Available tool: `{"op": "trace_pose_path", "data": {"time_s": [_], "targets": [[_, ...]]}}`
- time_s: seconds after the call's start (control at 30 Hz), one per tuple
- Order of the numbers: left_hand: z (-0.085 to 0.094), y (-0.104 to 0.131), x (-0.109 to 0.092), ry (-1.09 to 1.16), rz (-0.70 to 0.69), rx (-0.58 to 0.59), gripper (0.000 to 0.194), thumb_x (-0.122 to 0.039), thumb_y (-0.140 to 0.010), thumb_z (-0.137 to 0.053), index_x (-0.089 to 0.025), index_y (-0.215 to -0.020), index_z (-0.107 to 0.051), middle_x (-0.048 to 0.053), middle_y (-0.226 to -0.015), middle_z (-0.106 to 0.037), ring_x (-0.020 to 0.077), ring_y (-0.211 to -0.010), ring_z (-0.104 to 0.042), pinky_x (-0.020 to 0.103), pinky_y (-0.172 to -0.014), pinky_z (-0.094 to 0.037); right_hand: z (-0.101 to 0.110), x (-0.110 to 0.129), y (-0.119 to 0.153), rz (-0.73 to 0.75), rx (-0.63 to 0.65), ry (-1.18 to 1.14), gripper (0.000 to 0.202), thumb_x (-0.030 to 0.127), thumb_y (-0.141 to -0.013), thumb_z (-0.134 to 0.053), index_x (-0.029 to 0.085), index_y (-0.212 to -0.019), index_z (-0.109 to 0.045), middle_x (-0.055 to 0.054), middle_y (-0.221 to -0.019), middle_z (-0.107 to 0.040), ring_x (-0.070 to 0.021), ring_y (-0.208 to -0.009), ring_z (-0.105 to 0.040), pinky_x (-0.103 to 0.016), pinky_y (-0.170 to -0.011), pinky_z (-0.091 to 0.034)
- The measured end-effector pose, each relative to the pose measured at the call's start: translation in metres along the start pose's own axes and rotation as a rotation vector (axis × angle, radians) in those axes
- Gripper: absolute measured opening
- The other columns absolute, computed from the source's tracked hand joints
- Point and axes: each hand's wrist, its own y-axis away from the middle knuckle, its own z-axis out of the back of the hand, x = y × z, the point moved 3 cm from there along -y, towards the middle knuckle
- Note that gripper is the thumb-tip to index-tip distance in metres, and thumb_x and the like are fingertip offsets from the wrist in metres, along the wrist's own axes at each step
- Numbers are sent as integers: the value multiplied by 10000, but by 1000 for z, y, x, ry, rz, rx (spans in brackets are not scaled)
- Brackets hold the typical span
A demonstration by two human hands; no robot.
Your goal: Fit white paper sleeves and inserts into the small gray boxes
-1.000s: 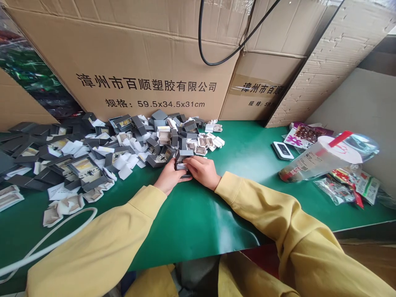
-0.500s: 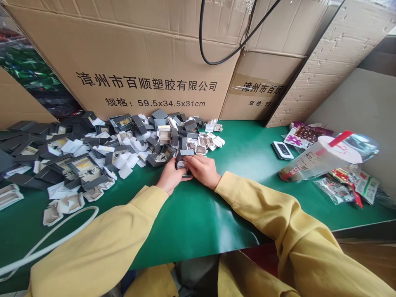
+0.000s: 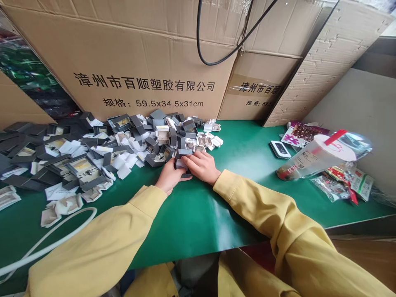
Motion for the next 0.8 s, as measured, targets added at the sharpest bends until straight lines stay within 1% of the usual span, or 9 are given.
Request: {"op": "trace_pose_path", "data": {"time_s": [0.1, 0.27, 0.33, 0.4, 0.47, 0.53, 0.63, 0.73, 0.8], "targets": [[-1, 0, 0, 4, 0, -5, 350, -61, -673, -618, -170, -990, -518, 93, -1043, -588, 227, -901, -614, 422, -708, -581, -2, -1, -1, 9, -8, 58, 204, 232, -942, -383, 203, -1058, -547, -46, -928, -662, -134, -711, -508, -295, -593, -322], [-2, 1, -2, 14, -23, -14, 328, -68, -681, -609, -170, -978, -514, 94, -1055, -587, 225, -883, -618, 421, -706, -581, -1, -2, -2, 51, -16, 67, 235, 252, -944, -367, 235, -1112, -531, -41, -864, -636, -150, -744, -496, -307, -621, -349], [-2, 2, -1, 18, -27, -10, 324, -75, -673, -616, -171, -965, -514, 88, -1035, -591, 227, -868, -621, 427, -699, -581, -2, -3, -2, 77, -35, 71, 224, 257, -939, -380, 251, -1099, -536, -36, -831, -620, -150, -729, -490, -314, -628, -355], [-2, 1, -1, 16, -26, -8, 313, -76, -669, -615, -168, -950, -514, 82, -1006, -594, 230, -865, -620, 430, -688, -584, -3, -4, -2, 63, -72, 86, 191, 278, -925, -414, 255, -1051, -556, -33, -788, -599, -153, -703, -484, -321, -634, -362], [-1, 1, 0, 9, -28, -17, 322, -57, -665, -596, -168, -956, -515, 75, -988, -593, 227, -878, -613, 423, -678, -590, -5, -7, -3, -23, -125, 92, 175, 335, -902, -456, 232, -977, -577, -41, -739, -574, -167, -691, -483, -333, -641, -376], [0, 0, 1, 5, -34, -24, 350, -30, -659, -570, -171, -975, -515, 68, -986, -592, 217, -885, -608, 412, -674, -595, -7, -11, -3, -149, -163, 52, 234, 410, -871, -490, 202, -940, -575, -55, -734, -564, -191, -713, -495, -344, -650, -397], [1, -1, 2, -2, -37, -25, 377, -16, -661, -551, -175, -1001, -515, 69, -1008, -593, 206, -888, -608, 399, -672, -600, -7, -14, -4, -297, -173, -110, 345, 471, -833, -515, 177, -1011, -538, -88, -873, -597, -219, -816, -528, -350, -707, -439], [1, -2, 3, -16, -47, -15, 388, -34, -671, -563, -183, -1026, -516, 74, -1058, -591, 206, -905, -611, 387, -673, -601, -6, -13, -6, -398, -93, -286, 430, 481, -816, -527, 183, -1123, -486, -89, -996, -611, -211, -886, -561, -326, -760, -458], [0, -1, 3, -26, -49, -12, 399, -41, -673, -569, -187, -1041, -518, 77, -1079, -589, 209, -913, -613, 384, -670, -602, -7, -12, -6, -451, 1, -360, 452, 484, -811, -529, 192, -1153, -477, -74, -989, -629, -194, -840, -590, -303, -740, -463]]}}
